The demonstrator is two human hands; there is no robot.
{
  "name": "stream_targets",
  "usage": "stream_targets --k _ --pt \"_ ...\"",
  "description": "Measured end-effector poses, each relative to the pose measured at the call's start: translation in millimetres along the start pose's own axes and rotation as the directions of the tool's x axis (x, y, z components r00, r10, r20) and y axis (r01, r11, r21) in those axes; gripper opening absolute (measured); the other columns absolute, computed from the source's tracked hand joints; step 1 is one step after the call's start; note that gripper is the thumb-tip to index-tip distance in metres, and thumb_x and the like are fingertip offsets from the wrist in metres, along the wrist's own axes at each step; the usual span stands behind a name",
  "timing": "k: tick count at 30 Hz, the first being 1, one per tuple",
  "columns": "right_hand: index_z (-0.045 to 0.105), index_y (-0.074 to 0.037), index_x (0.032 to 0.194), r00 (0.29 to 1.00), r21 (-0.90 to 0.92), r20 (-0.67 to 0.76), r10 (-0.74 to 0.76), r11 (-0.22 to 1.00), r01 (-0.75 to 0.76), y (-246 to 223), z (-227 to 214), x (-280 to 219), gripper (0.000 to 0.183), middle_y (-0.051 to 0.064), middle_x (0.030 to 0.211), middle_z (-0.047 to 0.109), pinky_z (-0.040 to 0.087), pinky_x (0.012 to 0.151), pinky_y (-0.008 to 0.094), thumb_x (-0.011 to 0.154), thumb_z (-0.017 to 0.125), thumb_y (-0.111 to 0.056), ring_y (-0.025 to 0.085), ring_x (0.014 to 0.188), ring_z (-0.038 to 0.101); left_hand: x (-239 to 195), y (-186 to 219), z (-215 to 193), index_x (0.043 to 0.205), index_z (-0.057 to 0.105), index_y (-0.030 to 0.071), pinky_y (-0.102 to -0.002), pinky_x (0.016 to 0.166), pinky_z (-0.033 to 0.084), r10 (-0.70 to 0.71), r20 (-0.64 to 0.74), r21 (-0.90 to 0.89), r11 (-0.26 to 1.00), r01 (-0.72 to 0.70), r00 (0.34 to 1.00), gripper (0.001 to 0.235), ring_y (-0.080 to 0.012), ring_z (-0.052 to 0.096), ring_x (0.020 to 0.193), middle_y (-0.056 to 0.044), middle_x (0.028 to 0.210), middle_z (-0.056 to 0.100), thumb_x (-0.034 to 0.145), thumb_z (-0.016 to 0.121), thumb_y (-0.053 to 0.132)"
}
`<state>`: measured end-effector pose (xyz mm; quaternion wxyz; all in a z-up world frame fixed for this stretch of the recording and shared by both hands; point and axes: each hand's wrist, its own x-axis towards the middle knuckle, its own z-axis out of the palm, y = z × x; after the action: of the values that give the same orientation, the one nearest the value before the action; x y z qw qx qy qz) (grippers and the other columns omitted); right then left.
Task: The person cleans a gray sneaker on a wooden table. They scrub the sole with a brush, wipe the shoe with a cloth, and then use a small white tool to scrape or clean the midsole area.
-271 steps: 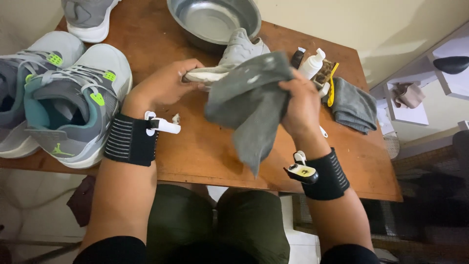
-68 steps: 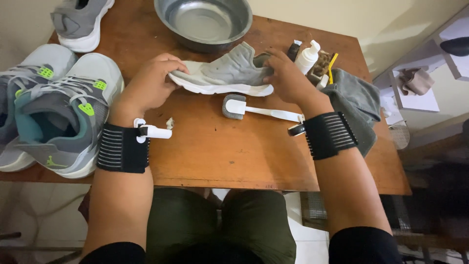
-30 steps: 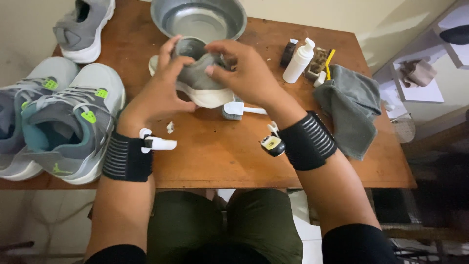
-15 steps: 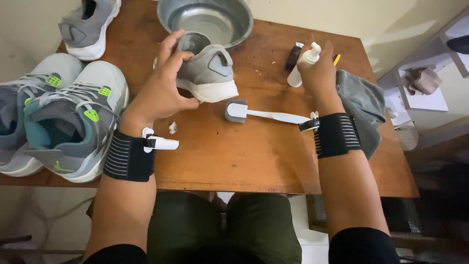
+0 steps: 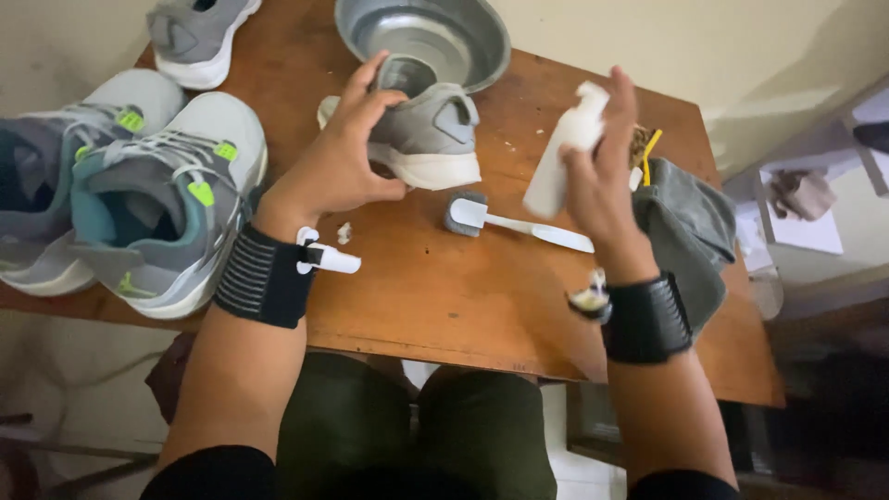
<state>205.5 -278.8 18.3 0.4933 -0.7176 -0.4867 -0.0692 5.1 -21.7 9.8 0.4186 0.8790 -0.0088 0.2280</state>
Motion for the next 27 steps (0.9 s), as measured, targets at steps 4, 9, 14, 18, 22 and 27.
stream_targets --k 4,9,14,18,22,27 --pt "0.024 -0.006 0.159 0.974 -0.226 0.18 -0.14 0.958 0.179 -42 17 -12 0.065 0.024 0.15 0.053 0.029 0.123 0.051 0.1 0.05 -0.015 0.041 0.144 0.047 -1 -1 2 0.138 0.047 0.012 -0.04 0.111 0.042 -0.008 -0.026 0.034 0.999 0.009 1.0 0.075 -0.0271 0.023 0.158 -0.007 0.17 0.007 0.071 0.08 0.008" --pt "0.045 -0.002 0.141 0.921 -0.341 0.362 -0.142 0.9 0.272 -86 41 -22 0.05 0.022 0.132 0.059 0.045 0.103 0.048 0.099 0.065 -0.02 0.039 0.123 0.058 -1 -3 2 0.136 0.048 0.008 -0.036 0.111 0.043 0.048 -0.027 -0.066 0.997 -0.05 0.998 0.072 -0.0316 0.019 0.158 -0.013 0.168 0.009 0.07 0.077 0.006" --pt "0.056 -0.004 0.137 0.893 -0.392 0.34 -0.294 0.819 0.419 -93 47 -21 0.045 0.018 0.11 0.064 0.05 0.088 0.042 0.096 0.073 -0.011 0.034 0.098 0.062 -4 -3 3 0.134 0.048 0.009 -0.039 0.113 0.039 0.059 -0.043 -0.101 0.993 -0.063 0.997 0.07 -0.0322 0.02 0.157 -0.013 0.167 0.009 0.07 0.076 0.004" --pt "0.058 -0.008 0.138 0.901 -0.43 0.335 -0.274 0.807 0.406 -92 51 -21 0.048 0.019 0.111 0.059 0.051 0.084 0.043 0.093 0.075 -0.011 0.034 0.095 0.061 0 -15 9 0.136 0.049 0.01 -0.041 0.122 0.03 0.133 -0.061 -0.067 0.988 -0.137 0.989 0.071 -0.0332 0.02 0.158 -0.012 0.167 0.01 0.07 0.075 0.003" --pt "0.059 -0.01 0.135 0.897 -0.468 0.346 -0.273 0.778 0.418 -103 54 -21 0.044 0.016 0.108 0.057 0.051 0.071 0.041 0.094 0.076 -0.01 0.03 0.088 0.06 -1 -14 8 0.136 0.049 0.009 -0.041 0.116 0.038 0.13 -0.053 -0.083 0.988 -0.134 0.99 0.069 -0.0333 0.023 0.157 -0.011 0.166 0.012 0.073 0.075 0.002" --pt "0.057 -0.009 0.132 0.895 -0.492 0.357 -0.266 0.761 0.423 -108 54 -17 0.041 0.018 0.105 0.054 0.05 0.071 0.045 0.095 0.074 -0.012 0.037 0.088 0.058 1 -14 9 0.133 0.049 0.008 -0.04 0.116 0.038 0.127 -0.05 -0.091 0.987 -0.131 0.991 0.067 -0.0328 0.026 0.156 -0.012 0.166 0.014 0.073 0.08 0.004"
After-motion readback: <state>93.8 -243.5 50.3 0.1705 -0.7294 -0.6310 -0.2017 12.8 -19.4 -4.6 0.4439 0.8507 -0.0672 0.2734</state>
